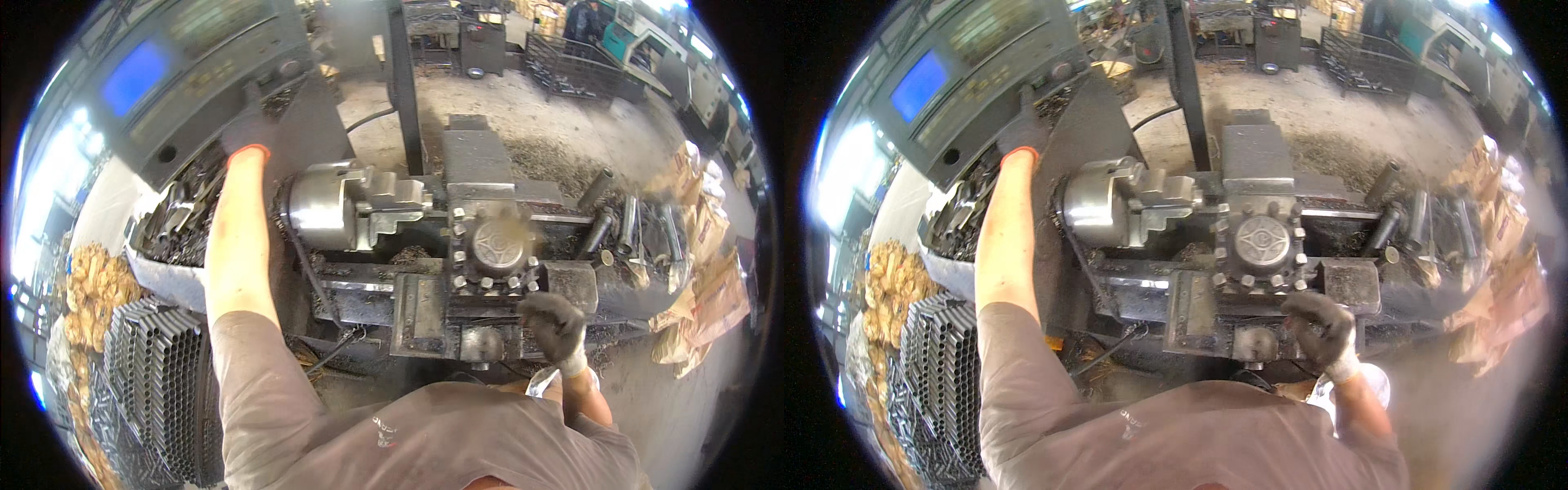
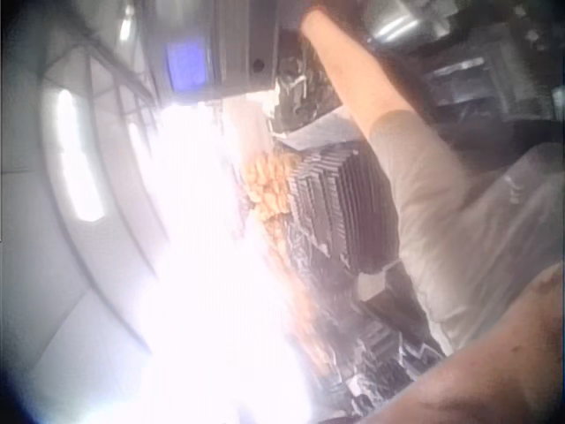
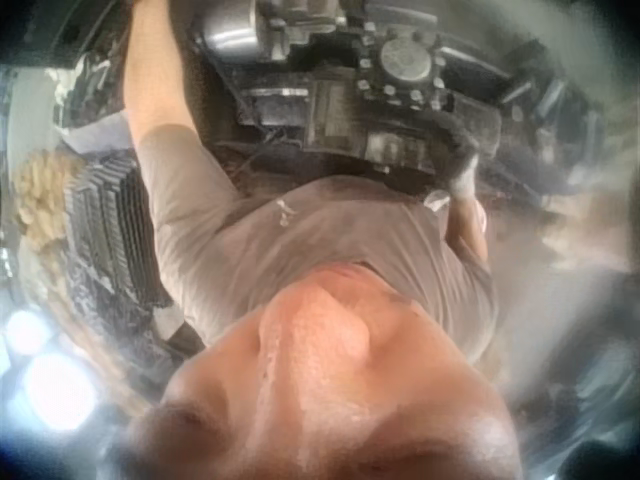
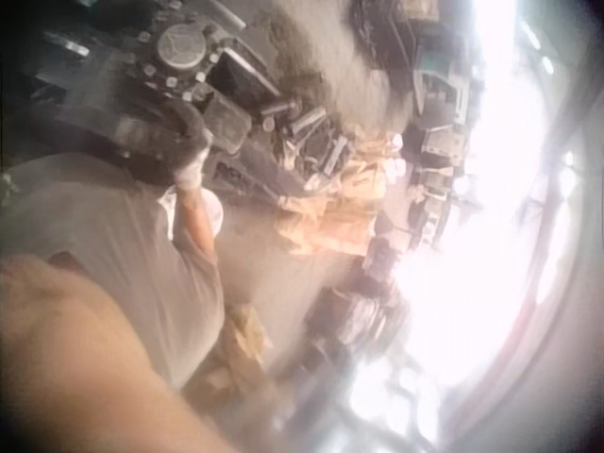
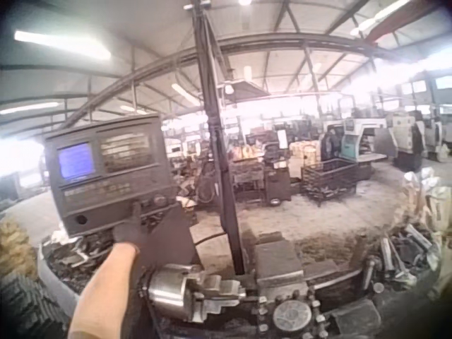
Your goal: The person operates a metal turning machine in a workshop. They repeatedly load metal tubes into the machine's chuck, secure them, and remove processed tubes, placing them into a white sack. The person also moves the sack among other sacks on the floor.
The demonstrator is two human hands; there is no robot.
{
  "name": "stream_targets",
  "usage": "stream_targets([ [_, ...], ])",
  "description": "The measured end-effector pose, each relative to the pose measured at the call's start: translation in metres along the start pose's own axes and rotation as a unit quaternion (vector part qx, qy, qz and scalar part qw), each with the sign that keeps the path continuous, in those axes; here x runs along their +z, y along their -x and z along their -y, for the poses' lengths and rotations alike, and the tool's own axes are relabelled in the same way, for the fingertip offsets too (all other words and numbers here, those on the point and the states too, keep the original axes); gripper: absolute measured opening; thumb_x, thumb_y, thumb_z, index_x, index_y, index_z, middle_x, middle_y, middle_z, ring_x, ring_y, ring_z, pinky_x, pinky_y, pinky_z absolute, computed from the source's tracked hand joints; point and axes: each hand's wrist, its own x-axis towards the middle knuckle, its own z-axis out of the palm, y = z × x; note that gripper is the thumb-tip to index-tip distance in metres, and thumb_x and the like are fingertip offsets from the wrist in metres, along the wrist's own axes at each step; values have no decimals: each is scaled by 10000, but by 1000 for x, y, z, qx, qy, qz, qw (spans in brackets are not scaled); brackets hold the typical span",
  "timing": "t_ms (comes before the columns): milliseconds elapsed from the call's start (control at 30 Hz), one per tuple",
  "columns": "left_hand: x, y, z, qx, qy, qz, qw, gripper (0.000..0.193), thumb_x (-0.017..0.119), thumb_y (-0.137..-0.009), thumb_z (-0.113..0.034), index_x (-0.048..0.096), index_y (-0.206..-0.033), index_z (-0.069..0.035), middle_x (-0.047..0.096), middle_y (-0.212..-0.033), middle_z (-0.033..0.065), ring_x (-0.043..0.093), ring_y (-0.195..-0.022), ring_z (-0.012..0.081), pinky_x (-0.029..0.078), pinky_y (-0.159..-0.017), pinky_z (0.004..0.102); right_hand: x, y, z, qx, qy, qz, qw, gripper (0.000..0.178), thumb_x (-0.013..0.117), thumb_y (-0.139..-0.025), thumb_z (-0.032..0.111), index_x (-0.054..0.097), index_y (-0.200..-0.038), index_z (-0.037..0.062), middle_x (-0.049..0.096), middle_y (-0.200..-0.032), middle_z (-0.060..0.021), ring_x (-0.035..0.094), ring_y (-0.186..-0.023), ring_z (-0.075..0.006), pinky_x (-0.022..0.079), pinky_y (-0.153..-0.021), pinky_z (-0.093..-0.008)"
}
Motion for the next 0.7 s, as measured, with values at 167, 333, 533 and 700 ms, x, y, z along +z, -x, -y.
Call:
stream_targets([
  [167,28,87,-18,48,57,-95,993,688,572,-999,-430,412,-1613,-165,659,-1387,228,665,-1230,411,469,-1038,646,19,11,-13,66,-40,134,988,299,730,-874,-12,746,-1173,-2,788,-1043,-137,762,-939,-200,604,-848,-333],
  [333,129,364,-1,217,170,35,961,379,632,-962,-449,658,-1205,-159,710,-906,148,700,-859,376,500,-850,600,86,11,-32,-47,-6,275,960,319,679,-839,-15,743,-1147,43,778,-1071,-165,769,-885,-286,609,-757,-383],
  [533,196,797,160,-344,153,526,763,543,524,-1000,-487,705,-1366,-129,653,-1433,207,591,-1372,388,478,-1110,490,213,38,-25,-129,-49,486,863,305,692,-862,85,724,-1163,50,768,-1093,-167,757,-840,-305,606,-736,-387],
  [700,37,1145,249,-758,65,447,470,606,611,-933,-458,668,-1394,-69,617,-1467,202,589,-1371,391,476,-1123,467,327,105,53,-315,9,657,684,840,773,-860,294,428,-1593,73,327,-1664,-281,348,-1541,-439,351,-1247,-513],
])
